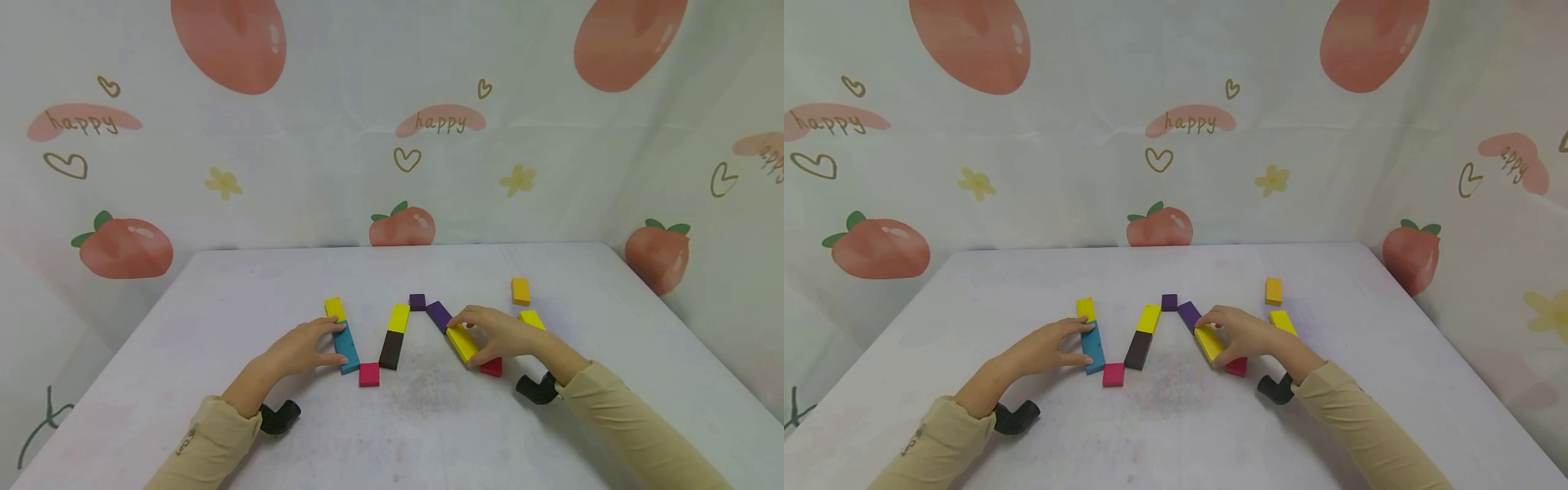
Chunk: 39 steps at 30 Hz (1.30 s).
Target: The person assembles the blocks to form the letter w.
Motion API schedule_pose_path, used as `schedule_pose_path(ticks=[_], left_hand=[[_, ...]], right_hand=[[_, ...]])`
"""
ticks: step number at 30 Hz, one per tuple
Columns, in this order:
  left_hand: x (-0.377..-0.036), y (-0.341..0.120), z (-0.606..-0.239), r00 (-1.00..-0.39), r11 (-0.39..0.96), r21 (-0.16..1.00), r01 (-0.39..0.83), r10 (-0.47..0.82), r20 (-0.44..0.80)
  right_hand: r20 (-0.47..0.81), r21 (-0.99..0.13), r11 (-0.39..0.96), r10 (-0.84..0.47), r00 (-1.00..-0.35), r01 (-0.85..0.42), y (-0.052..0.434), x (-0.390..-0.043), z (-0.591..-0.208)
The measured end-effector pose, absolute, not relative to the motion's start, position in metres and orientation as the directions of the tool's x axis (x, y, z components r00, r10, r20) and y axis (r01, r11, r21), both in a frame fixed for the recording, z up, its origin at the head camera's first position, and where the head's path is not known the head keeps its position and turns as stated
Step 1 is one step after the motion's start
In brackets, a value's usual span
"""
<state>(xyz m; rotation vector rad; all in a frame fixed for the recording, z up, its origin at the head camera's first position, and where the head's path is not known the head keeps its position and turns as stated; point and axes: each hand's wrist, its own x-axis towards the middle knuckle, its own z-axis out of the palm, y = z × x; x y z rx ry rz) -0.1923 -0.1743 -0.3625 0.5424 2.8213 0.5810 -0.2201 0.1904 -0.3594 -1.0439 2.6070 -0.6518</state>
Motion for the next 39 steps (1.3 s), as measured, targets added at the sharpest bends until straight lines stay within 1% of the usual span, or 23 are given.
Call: schedule_pose_path(ticks=[8,15,19,25,28,33,39], left_hand=[[-0.1926,-0.1744,-0.3634,-0.910,0.851,0.421,0.314,0.397,-0.123],[-0.1919,-0.1739,-0.3627,-0.911,0.853,0.421,0.309,0.393,-0.128],[-0.1914,-0.1740,-0.3620,-0.910,0.850,0.422,0.315,0.397,-0.122],[-0.1910,-0.1740,-0.3614,-0.909,0.850,0.421,0.317,0.398,-0.120],[-0.1908,-0.1737,-0.3612,-0.911,0.852,0.419,0.313,0.394,-0.122],[-0.1907,-0.1734,-0.3611,-0.913,0.855,0.417,0.308,0.390,-0.124],[-0.1909,-0.1733,-0.3612,-0.913,0.856,0.416,0.308,0.389,-0.125]], right_hand=[[-0.040,-0.517,0.620,-0.706,-0.707,-0.590,0.1956,-0.2206,-0.3618],[-0.061,-0.509,0.630,-0.706,-0.705,-0.587,0.1980,-0.2229,-0.3630],[-0.065,-0.518,0.616,-0.721,-0.690,-0.594,0.1977,-0.2239,-0.3630],[-0.011,-0.515,0.564,-0.757,-0.653,-0.645,0.1977,-0.2231,-0.3633],[-0.035,-0.517,0.585,-0.743,-0.668,-0.624,0.1970,-0.2230,-0.3634],[-0.109,-0.509,0.648,-0.701,-0.704,-0.566,0.1959,-0.2234,-0.3636],[-0.121,-0.496,0.669,-0.685,-0.718,-0.554,0.1947,-0.2216,-0.3622]])
